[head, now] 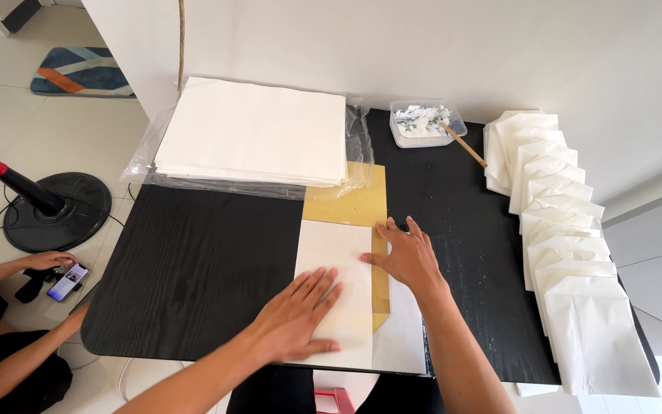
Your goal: Folding a sheet of paper over a template and applying glue to the edge with a brush.
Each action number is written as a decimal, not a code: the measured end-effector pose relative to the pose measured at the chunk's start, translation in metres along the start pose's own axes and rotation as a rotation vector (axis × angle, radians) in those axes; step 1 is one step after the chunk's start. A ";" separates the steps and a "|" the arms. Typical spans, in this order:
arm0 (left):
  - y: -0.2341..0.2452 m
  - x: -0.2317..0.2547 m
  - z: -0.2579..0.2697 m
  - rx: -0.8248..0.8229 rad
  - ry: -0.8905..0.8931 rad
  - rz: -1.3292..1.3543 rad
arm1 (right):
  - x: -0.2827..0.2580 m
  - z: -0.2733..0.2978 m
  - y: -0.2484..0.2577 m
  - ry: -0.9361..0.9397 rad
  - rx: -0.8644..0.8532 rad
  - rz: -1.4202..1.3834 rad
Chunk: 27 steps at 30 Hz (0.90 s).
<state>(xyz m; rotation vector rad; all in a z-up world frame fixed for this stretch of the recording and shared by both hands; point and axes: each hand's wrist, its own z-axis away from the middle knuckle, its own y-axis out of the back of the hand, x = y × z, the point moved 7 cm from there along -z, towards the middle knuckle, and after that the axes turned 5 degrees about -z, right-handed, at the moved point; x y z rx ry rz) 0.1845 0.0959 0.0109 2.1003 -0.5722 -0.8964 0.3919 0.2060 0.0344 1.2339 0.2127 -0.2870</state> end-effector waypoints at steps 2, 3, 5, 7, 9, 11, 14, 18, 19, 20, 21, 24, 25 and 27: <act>0.023 0.002 0.012 -0.011 -0.001 0.004 | -0.002 0.001 0.002 -0.011 -0.007 -0.001; 0.034 0.004 0.018 -0.023 -0.002 0.009 | -0.002 0.002 0.002 -0.022 -0.015 -0.003; 0.049 0.010 0.032 -0.049 0.001 0.010 | 0.000 0.000 0.001 -0.023 -0.003 0.011; 0.057 0.017 0.046 -0.074 0.002 0.009 | -0.001 0.000 0.001 -0.024 0.010 0.023; 0.061 0.030 0.060 -0.082 -0.051 0.080 | -0.003 0.003 0.005 -0.023 0.060 0.002; 0.065 0.030 0.064 -0.075 -0.076 0.023 | 0.006 -0.004 0.002 -0.001 0.126 0.013; 0.082 0.007 0.044 -0.263 -0.046 0.441 | 0.012 -0.007 0.004 -0.008 0.183 -0.015; 0.067 -0.013 0.020 -0.367 0.060 0.814 | 0.015 -0.004 0.005 -0.020 0.202 -0.016; 0.060 -0.017 0.011 -0.364 0.058 0.812 | 0.016 -0.005 0.004 -0.020 0.206 -0.015; 0.051 -0.020 0.003 -0.383 0.045 0.770 | 0.018 -0.006 0.004 -0.001 0.216 -0.028; 0.042 -0.022 -0.006 -0.402 0.033 0.728 | 0.019 -0.006 0.003 0.019 0.227 -0.040; -0.001 -0.026 -0.030 -0.448 -0.002 0.629 | 0.011 0.001 0.009 0.024 0.183 -0.107; -0.006 -0.030 -0.039 -0.446 -0.003 0.628 | 0.001 0.008 0.020 0.023 0.186 -0.107; -0.034 -0.037 -0.048 -0.702 0.106 0.603 | -0.011 0.023 0.034 -0.066 0.109 -0.036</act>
